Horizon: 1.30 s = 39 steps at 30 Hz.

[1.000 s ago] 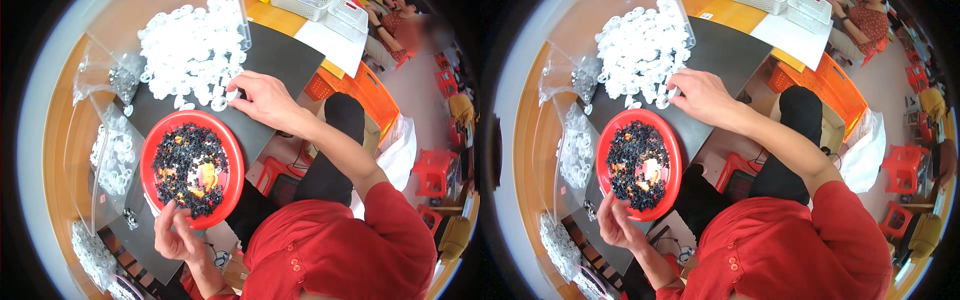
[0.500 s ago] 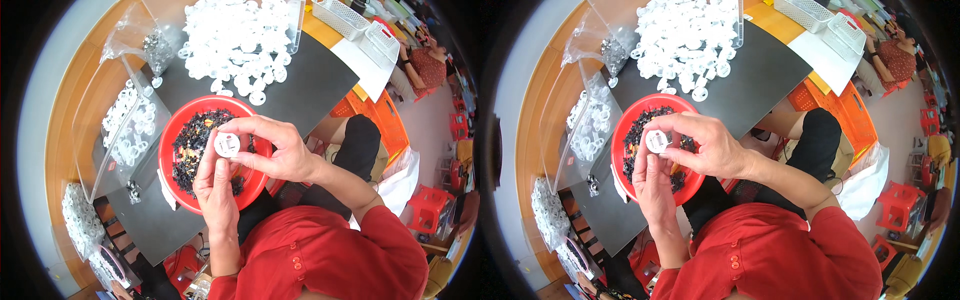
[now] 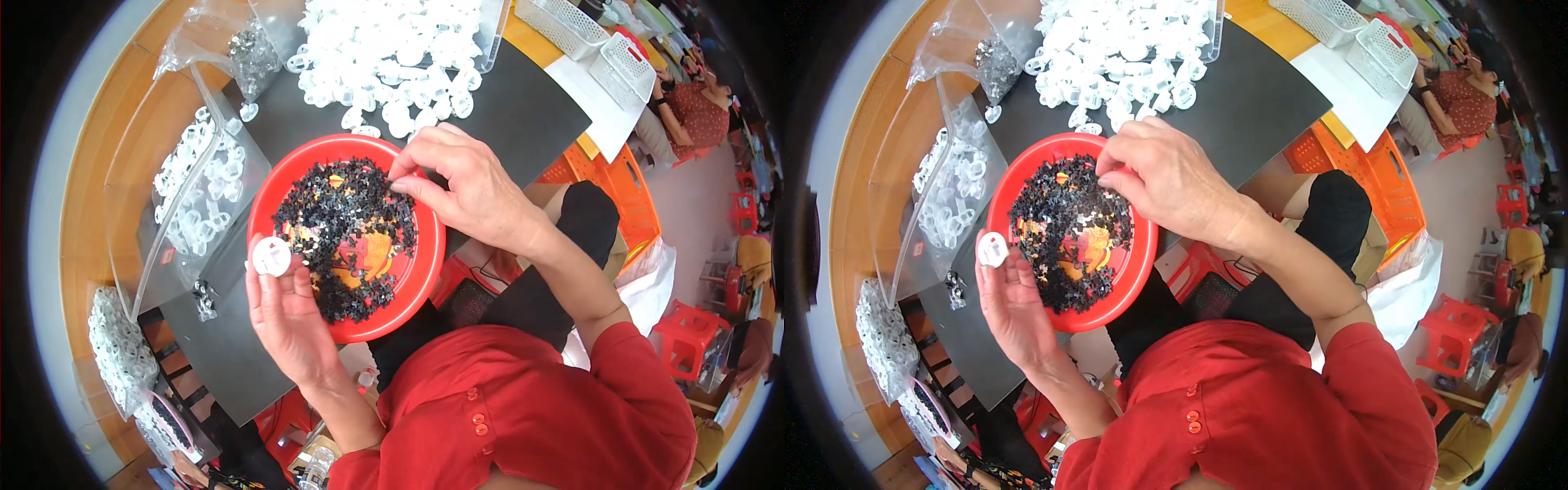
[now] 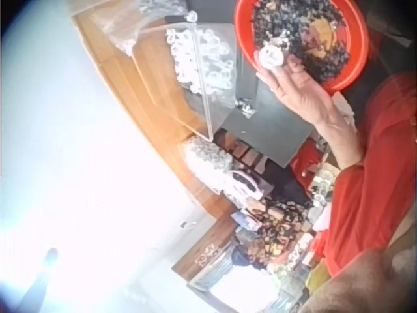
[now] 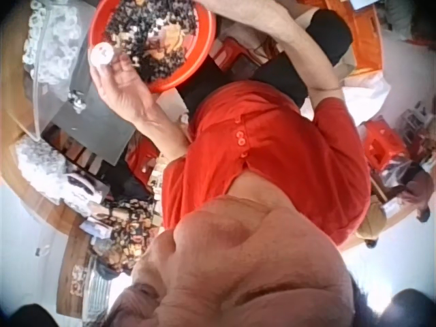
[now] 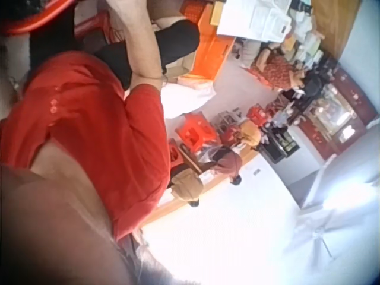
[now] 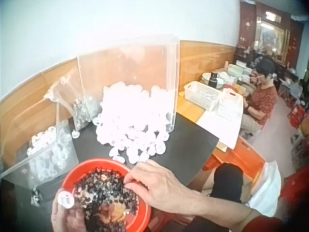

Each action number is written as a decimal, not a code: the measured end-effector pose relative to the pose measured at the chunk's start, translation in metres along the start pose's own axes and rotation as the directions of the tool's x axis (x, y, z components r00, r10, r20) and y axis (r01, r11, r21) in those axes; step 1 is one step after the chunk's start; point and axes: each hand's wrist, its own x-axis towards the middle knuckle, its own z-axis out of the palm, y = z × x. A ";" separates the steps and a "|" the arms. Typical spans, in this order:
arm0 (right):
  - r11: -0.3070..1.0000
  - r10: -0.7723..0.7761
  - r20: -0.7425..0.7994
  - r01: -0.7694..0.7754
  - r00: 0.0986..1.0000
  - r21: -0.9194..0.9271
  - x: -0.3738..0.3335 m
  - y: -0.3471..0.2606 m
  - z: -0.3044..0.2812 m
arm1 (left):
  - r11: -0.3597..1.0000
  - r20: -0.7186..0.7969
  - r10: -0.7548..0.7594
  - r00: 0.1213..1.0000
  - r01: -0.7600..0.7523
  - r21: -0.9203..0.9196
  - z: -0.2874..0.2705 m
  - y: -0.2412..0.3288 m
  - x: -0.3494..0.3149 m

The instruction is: Sorting small components into a container for shoe manufacturing.

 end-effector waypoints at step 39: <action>0.929 -0.142 -0.108 0.170 0.984 0.328 0.004 -0.062 -0.017 | 0.981 0.285 0.048 0.957 -0.098 0.165 0.052 -0.005 -0.011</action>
